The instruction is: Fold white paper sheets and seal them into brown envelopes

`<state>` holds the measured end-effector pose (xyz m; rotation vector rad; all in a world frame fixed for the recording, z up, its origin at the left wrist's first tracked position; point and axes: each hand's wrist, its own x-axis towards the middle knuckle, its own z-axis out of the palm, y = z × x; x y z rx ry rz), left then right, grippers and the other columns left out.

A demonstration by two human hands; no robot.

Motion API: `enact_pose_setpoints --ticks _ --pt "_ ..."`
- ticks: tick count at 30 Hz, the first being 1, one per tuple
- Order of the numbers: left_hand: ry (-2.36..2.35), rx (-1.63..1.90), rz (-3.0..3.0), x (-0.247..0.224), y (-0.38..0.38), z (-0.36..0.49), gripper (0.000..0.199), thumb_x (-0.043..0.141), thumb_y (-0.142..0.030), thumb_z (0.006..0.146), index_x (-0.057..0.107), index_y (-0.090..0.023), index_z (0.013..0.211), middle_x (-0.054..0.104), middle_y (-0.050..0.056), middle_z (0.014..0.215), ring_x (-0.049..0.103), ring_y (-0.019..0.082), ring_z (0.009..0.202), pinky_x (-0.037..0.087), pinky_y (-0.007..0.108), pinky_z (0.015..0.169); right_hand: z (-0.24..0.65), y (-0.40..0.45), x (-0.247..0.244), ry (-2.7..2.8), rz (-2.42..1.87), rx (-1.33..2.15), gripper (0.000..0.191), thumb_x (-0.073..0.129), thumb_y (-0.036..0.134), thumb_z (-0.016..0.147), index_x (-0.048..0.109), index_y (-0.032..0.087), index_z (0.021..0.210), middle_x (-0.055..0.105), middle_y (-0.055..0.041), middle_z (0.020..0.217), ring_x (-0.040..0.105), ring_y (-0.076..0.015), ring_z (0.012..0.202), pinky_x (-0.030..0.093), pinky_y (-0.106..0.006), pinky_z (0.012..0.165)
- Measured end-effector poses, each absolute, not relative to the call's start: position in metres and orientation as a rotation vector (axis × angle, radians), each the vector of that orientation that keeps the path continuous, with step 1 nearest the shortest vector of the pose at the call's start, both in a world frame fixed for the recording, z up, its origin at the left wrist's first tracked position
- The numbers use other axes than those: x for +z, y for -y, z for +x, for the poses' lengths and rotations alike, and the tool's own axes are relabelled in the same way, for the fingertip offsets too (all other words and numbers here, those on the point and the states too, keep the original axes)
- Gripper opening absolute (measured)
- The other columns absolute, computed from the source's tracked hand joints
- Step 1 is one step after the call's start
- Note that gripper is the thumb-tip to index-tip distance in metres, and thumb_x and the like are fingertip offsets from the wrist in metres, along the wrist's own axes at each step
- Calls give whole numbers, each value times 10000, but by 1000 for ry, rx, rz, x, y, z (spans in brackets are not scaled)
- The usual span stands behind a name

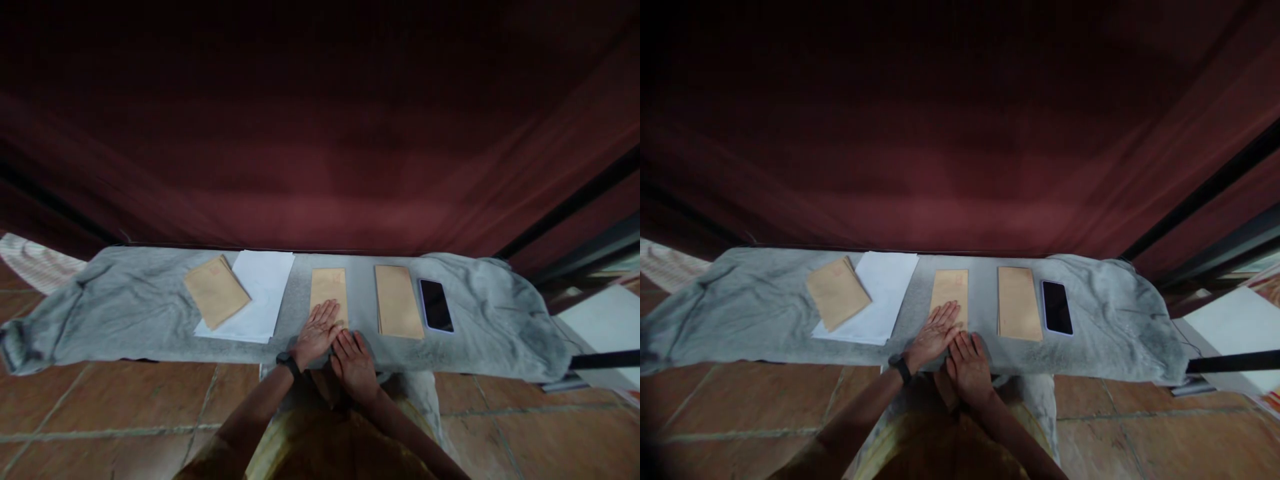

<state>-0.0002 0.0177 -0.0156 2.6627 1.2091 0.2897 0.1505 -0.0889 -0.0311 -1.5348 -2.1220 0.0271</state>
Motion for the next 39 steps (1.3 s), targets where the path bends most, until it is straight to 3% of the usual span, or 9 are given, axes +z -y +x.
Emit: enact_pose_setpoints --ticks 8,23,27,30,39 --pt "-1494 362 2583 -16 11 -26 582 280 -392 1048 257 -198 1597 304 93 1641 272 238 1525 242 477 1253 152 98 -25 2087 -1583 -17 544 446 287 1022 379 168 1548 495 -109 1532 466 -244 1412 260 -484 1223" --pt "-1990 387 2377 -8 34 -26 550 335 -329 1025 392 -139 1539 386 129 1594 283 277 1519 224 521 1239 155 103 -19 2031 -1751 -21 493 398 326 1046 479 118 1486 494 -126 1528 468 -253 1411 280 -472 1217" --pt "-1943 416 2382 -6 35 -20 547 311 -265 1018 386 -98 1533 357 146 1611 271 280 1523 224 512 1243 146 95 -14 2129 -1643 42 502 388 287 1041 434 132 1516 470 -101 1552 426 -222 1443 305 -447 1218" --pt "-1753 446 2455 -5 30 -15 540 303 -262 1024 371 -128 1543 355 120 1620 266 241 1527 216 478 1254 144 90 -16 2190 -1557 55 517 416 269 1023 425 133 1522 470 -96 1554 421 -215 1446 322 -437 1219" --pt "-1348 278 2602 -8 -35 21 548 262 -386 1051 358 -184 1552 359 75 1628 243 221 1535 206 461 1256 141 89 -33 2107 -1536 -15 468 503 304 996 560 114 1419 609 -139 1422 502 -244 1379 357 -444 1205"
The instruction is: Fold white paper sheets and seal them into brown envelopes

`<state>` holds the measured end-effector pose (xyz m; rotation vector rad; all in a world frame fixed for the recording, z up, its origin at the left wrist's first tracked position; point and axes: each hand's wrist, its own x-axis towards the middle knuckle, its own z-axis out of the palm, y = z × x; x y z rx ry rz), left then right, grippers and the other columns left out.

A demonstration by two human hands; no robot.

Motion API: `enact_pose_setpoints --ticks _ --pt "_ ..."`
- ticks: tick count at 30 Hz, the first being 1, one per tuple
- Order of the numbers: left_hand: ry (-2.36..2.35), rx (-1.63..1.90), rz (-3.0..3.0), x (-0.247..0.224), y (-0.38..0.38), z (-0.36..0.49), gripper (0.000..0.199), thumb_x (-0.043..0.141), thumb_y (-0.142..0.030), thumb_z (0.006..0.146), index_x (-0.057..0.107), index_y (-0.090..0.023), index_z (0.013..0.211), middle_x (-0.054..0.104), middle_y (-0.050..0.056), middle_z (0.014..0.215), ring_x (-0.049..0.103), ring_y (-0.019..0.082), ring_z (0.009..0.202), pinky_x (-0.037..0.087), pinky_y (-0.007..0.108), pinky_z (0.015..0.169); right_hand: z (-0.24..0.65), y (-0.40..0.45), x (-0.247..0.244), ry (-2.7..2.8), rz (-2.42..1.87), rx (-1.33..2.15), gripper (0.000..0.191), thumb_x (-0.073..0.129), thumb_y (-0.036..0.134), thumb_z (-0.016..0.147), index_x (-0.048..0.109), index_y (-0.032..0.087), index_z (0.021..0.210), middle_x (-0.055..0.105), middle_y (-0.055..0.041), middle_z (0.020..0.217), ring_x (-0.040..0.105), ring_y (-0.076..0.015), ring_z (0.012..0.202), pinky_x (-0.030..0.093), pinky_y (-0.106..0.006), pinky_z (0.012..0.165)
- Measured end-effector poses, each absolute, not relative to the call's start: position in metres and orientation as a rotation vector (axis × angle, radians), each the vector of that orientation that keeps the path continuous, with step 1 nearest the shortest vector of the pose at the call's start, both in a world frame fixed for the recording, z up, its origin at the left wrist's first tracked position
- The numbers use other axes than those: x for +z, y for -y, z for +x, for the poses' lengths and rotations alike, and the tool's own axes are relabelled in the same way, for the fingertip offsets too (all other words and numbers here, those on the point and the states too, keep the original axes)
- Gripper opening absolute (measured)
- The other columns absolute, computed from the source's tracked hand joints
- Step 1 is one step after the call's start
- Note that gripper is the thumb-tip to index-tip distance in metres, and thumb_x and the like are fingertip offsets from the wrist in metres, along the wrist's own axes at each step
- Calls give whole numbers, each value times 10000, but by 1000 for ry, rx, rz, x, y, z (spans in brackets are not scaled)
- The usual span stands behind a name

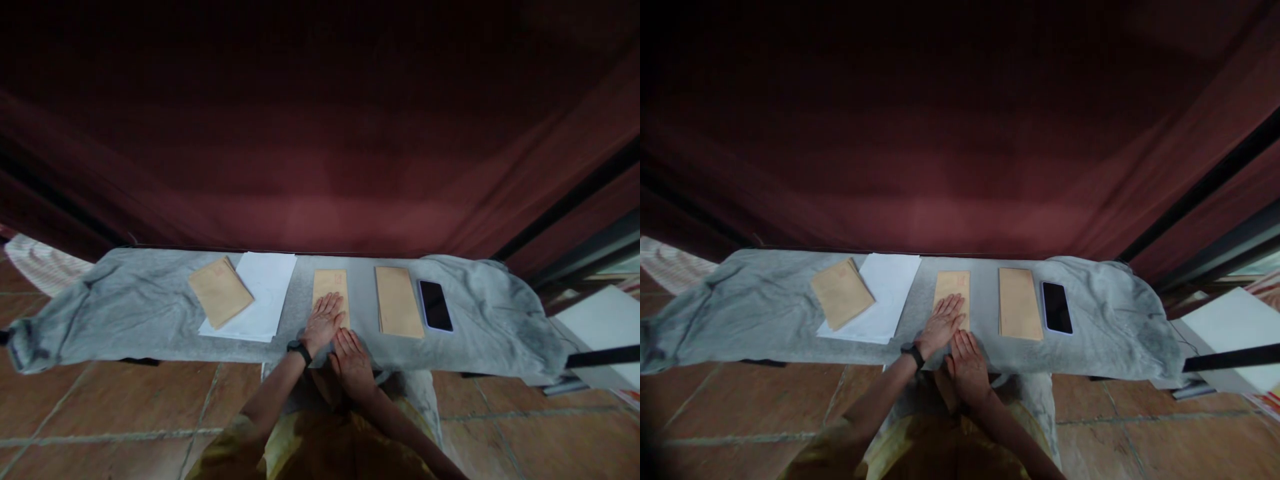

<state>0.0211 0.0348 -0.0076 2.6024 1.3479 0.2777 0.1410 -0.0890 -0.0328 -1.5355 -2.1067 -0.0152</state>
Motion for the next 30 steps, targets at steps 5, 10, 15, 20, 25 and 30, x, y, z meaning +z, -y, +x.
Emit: enact_pose_setpoints --ticks 5,10,15,20,25,30 --pt "-1400 245 2619 -8 -78 49 606 289 -436 1035 326 -141 1563 314 110 1643 224 233 1541 187 457 1257 140 90 -25 2123 -1478 -84 502 471 249 1000 474 126 1486 570 -124 1468 480 -233 1399 363 -441 1198" --pt "-1468 277 2584 -10 -106 67 641 290 -460 1026 296 -130 1575 308 121 1643 221 243 1542 173 465 1256 138 90 -22 2110 -1465 -145 508 463 237 1001 455 128 1497 518 -119 1517 467 -227 1411 364 -434 1201" --pt "-1461 273 2583 -12 -111 67 647 295 -473 1020 298 -146 1578 342 110 1632 221 244 1541 173 456 1256 139 89 -24 2123 -1463 -156 525 468 234 996 436 140 1511 502 -112 1532 442 -216 1430 359 -420 1208" --pt "-1378 226 2599 -10 -97 56 619 286 -459 1029 350 -140 1555 350 114 1627 263 236 1527 189 443 1253 140 89 -25 2120 -1461 -160 504 466 237 997 465 126 1488 542 -116 1498 450 -213 1423 334 -415 1219" --pt "-1323 240 2562 -6 -71 44 549 276 -418 1038 404 -215 1532 384 72 1614 270 221 1525 224 471 1244 139 89 -28 2130 -1497 -108 477 480 238 988 515 130 1452 597 -118 1441 494 -223 1387 336 -427 1214" --pt "-1315 264 2538 -5 -30 27 539 277 -393 1047 388 -200 1538 372 75 1619 269 213 1526 227 469 1248 137 88 -39 2081 -1520 -76 430 524 295 975 614 120 1357 660 -146 1352 534 -258 1351 352 -464 1206"
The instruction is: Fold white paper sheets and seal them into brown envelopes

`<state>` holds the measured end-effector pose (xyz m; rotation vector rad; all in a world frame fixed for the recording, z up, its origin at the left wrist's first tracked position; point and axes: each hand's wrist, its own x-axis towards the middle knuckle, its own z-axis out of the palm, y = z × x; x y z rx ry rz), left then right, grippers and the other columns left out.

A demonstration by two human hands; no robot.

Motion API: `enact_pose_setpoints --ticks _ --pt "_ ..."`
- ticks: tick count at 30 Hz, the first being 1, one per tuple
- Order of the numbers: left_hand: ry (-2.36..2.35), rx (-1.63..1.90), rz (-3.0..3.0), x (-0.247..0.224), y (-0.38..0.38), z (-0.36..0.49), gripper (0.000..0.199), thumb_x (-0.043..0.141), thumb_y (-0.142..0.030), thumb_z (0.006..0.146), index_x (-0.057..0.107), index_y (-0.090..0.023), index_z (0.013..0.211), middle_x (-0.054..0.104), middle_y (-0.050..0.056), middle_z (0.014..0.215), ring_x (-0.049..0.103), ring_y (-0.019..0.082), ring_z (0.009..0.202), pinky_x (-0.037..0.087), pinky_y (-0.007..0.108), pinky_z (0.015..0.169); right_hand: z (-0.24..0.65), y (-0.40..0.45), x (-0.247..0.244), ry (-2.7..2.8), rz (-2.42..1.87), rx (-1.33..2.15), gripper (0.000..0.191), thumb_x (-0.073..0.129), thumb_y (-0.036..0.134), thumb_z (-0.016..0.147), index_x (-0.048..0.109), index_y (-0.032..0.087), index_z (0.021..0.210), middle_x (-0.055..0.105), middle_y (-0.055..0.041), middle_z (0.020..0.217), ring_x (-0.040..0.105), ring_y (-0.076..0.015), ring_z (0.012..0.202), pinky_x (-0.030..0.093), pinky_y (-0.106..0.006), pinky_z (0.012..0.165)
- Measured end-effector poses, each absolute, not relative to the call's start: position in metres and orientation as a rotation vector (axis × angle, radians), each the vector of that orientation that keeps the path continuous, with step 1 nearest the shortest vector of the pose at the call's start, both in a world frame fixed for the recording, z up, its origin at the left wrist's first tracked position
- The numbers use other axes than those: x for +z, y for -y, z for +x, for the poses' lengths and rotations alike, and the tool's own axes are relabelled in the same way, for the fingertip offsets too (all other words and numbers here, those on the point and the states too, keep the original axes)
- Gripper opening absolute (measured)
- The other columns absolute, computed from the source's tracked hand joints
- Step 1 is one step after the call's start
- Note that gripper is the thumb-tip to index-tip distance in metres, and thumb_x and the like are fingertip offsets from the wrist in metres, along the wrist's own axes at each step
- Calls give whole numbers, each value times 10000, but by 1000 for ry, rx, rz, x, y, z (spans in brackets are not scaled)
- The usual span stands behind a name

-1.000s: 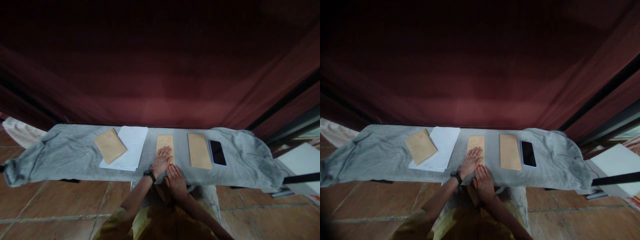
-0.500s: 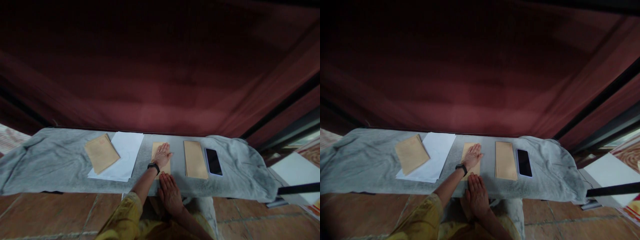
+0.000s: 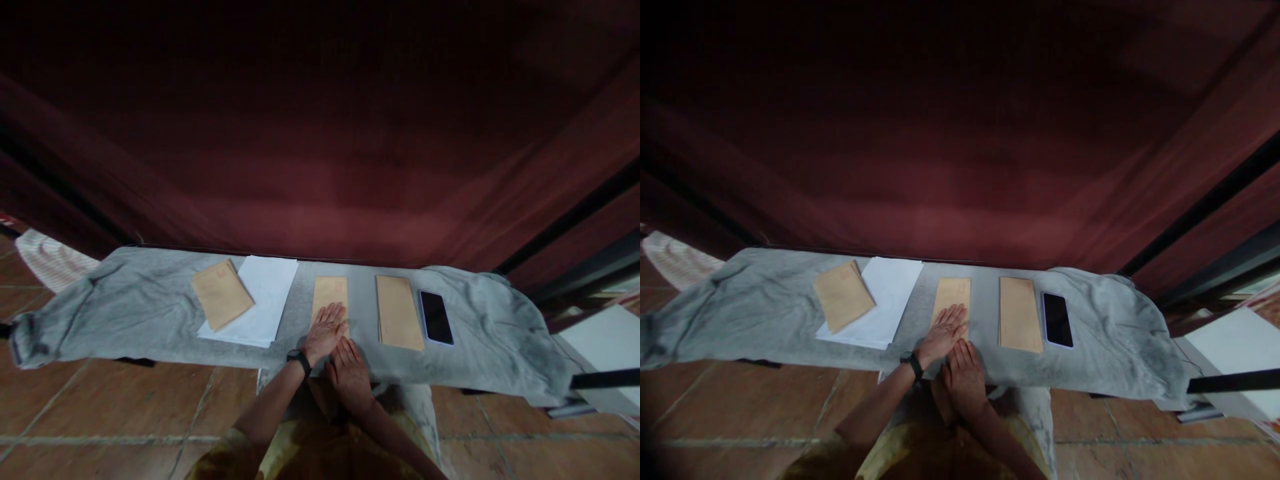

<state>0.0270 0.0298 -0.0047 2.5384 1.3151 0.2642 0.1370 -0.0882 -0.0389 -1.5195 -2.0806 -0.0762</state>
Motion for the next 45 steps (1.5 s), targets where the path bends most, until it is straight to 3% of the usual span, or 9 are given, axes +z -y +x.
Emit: enact_pose_setpoints --ticks 7,12,17,21,27,30,35,39,45 --pt "-1639 563 2334 -18 41 -4 514 354 -284 1009 435 -128 1492 422 147 1583 355 242 1489 340 465 1212 137 89 -35 2110 -1540 -95 513 501 257 974 503 120 1468 535 -121 1501 471 -221 1409 328 -418 1222" --pt "-1808 739 2037 -14 41 -8 515 429 -233 936 480 -98 1431 514 200 1497 488 282 1393 408 458 1160 136 90 -31 2101 -1546 -87 536 516 272 976 470 135 1492 501 -111 1531 457 -218 1418 338 -418 1213" --pt "-1801 865 1736 -4 9 -7 546 589 -225 805 545 -162 1345 719 127 1149 680 267 1083 541 434 974 132 89 -31 2042 -1541 -86 534 500 223 956 482 131 1481 565 -116 1475 496 -221 1386 373 -427 1187" --pt "-1744 906 1396 -2 -1 -10 576 608 -195 765 539 -146 1335 723 33 840 705 202 748 590 354 739 126 85 -28 1994 -1563 -94 492 506 246 961 531 149 1443 590 -110 1450 530 -227 1350 373 -419 1177" --pt "-1472 1062 1436 24 12 4 435 571 -234 821 624 -157 1246 716 31 843 677 172 745 576 312 727 125 65 -16 1840 -1718 -35 495 477 243 960 534 182 1448 647 -153 1367 632 -295 1196 445 -453 1070" --pt "-1381 1091 1504 43 20 17 437 569 -359 889 624 -169 1279 712 34 870 672 169 769 575 317 773 134 52 -2 1646 -1689 210 424 401 254 990 612 215 1356 700 -145 1274 688 -274 1078 527 -404 948" --pt "-1472 1139 1485 36 20 27 502 517 -476 954 565 -185 1360 640 136 1335 623 244 1208 539 379 991 143 38 10 985 -1354 950 444 422 544 980 696 202 1048 765 -103 942 732 -252 830 622 -403 725" --pt "-1442 948 1396 7 16 26 592 492 -381 957 396 -159 1497 735 122 1145 722 231 996 606 370 836 133 46 2 717 -1212 1112 513 556 698 861 666 197 883 736 -83 784 732 -251 783 635 -430 759" --pt "-1441 857 1370 -7 10 9 615 520 -234 870 447 -144 1474 760 35 819 714 199 696 599 334 658 132 69 -6 821 -1169 1382 585 461 721 900 660 176 976 752 -152 979 750 -275 892 619 -449 791"
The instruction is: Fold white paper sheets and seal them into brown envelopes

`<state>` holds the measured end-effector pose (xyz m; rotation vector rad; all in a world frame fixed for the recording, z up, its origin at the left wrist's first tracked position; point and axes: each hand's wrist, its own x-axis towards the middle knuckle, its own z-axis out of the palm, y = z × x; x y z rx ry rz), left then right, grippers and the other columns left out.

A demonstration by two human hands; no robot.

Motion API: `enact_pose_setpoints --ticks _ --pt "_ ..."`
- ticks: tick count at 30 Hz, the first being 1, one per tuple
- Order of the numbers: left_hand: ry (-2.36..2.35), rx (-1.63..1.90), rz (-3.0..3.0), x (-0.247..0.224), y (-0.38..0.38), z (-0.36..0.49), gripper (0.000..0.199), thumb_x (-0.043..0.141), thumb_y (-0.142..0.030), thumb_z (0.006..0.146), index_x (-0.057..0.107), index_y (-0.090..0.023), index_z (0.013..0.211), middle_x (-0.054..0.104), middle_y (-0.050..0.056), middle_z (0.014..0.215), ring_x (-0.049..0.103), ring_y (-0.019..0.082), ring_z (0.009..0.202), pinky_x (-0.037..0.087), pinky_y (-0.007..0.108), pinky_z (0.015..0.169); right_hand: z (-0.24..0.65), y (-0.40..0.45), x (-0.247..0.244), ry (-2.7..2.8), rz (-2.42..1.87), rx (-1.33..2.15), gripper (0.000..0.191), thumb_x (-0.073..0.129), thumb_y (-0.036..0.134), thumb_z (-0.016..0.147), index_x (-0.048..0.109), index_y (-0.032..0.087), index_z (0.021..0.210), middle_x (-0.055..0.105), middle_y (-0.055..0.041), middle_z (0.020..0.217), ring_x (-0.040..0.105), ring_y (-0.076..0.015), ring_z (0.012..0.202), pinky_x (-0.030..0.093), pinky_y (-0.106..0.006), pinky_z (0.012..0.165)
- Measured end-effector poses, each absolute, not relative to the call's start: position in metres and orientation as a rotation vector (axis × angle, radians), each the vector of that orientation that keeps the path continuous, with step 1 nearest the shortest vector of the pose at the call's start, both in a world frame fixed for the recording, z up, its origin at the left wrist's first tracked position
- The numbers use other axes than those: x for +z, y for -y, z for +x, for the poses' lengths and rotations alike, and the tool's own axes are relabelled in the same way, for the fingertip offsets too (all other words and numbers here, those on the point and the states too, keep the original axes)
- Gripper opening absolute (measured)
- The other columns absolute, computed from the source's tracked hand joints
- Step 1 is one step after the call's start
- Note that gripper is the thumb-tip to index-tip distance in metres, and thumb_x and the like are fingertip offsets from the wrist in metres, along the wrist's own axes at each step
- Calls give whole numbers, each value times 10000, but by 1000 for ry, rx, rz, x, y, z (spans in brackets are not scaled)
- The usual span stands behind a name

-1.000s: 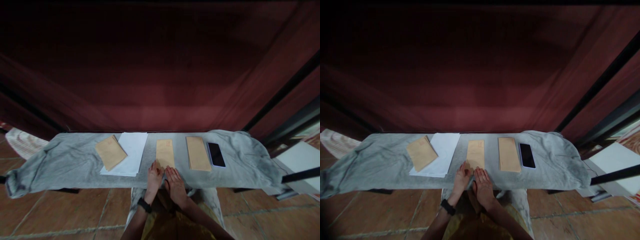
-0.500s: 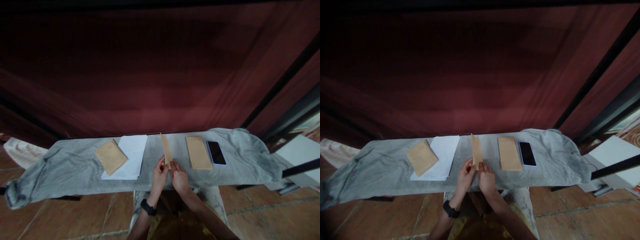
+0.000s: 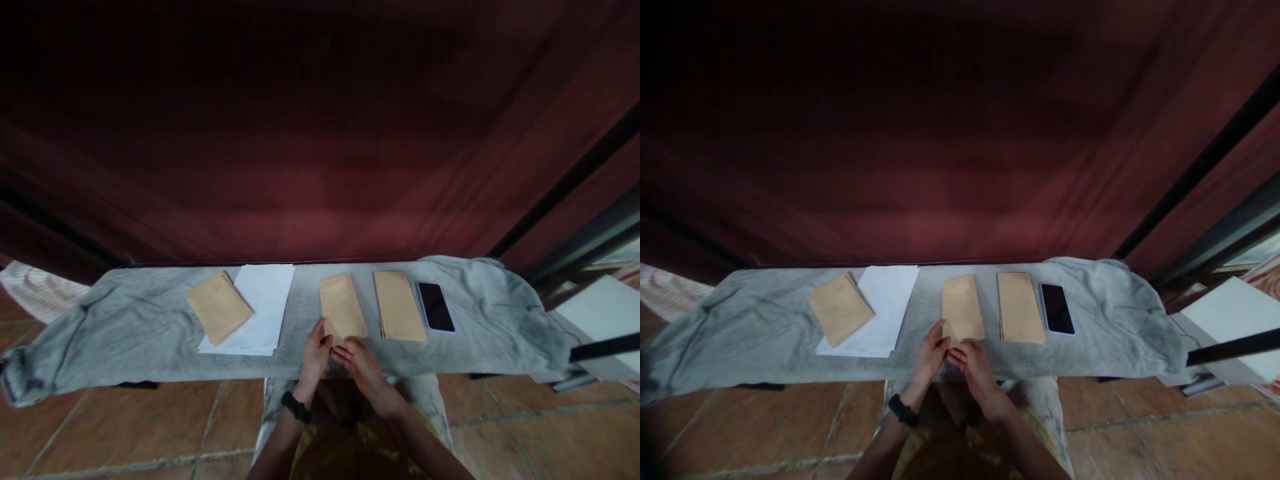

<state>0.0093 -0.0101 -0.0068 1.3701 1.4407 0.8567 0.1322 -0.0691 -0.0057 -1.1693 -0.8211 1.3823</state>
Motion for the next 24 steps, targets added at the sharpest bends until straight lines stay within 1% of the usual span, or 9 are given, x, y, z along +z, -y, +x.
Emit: enact_pose_setpoints --ticks 3,5,7,9,12,15,17,21,24 --pt "-1512 749 1430 -1 7 0 574 503 -196 872 494 -157 1444 732 1 733 675 171 601 558 292 595 146 79 -2 969 -1256 1491 555 460 654 933 699 161 1024 767 -141 938 753 -270 801 626 -438 711" --pt "-1595 632 1564 4 8 -3 544 508 -173 875 527 -157 1419 749 20 796 696 176 667 555 294 663 157 83 1 1140 -1399 1330 479 443 569 965 729 188 1022 774 -108 906 746 -259 759 629 -432 704" --pt "-1696 503 1731 10 12 -4 503 515 -176 894 556 -171 1395 770 67 936 723 207 806 553 320 762 166 85 4 1420 -1521 954 415 396 448 1005 730 225 1109 773 -94 1032 741 -259 921 611 -445 853" --pt "-1795 413 1897 15 17 -1 455 503 -193 923 578 -191 1372 757 106 1067 716 240 951 542 351 857 173 86 4 1740 -1551 558 405 379 338 1024 651 241 1307 695 -82 1302 644 -242 1209 503 -447 1072" --pt "-1842 406 2156 17 18 7 416 462 -233 966 584 -193 1362 700 140 1222 644 275 1162 492 415 1013 178 87 -2 2062 -1564 197 465 419 279 1025 501 209 1477 525 -75 1516 491 -228 1395 354 -457 1203" --pt "-1652 469 2409 9 6 17 465 398 -306 1015 502 -175 1449 548 138 1474 460 279 1406 377 455 1163 178 87 -11 2156 -1578 41 507 444 275 1023 438 186 1522 487 -82 1541 465 -231 1416 293 -457 1230" --pt "-1509 435 2528 0 -9 26 520 350 -354 1036 415 -153 1511 420 118 1589 325 262 1499 293 464 1225 177 87 -14 2170 -1576 1 529 454 285 1022 410 176 1537 497 -89 1531 470 -231 1412 287 -452 1232" --pt "-1453 327 2660 -16 -45 43 614 271 -426 1047 262 -130 1584 343 122 1628 262 233 1529 241 464 1255 177 87 -14 2169 -1574 -50 536 471 299 1024 400 167 1539 527 -85 1509 482 -226 1402 312 -441 1216" --pt "-1417 318 2706 -20 -73 57 638 274 -444 1042 225 -133 1597 317 115 1640 243 222 1535 217 436 1264 176 87 -10 2169 -1590 -47 543 465 304 1029 380 167 1548 504 -79 1528 475 -225 1407 298 -442 1221"
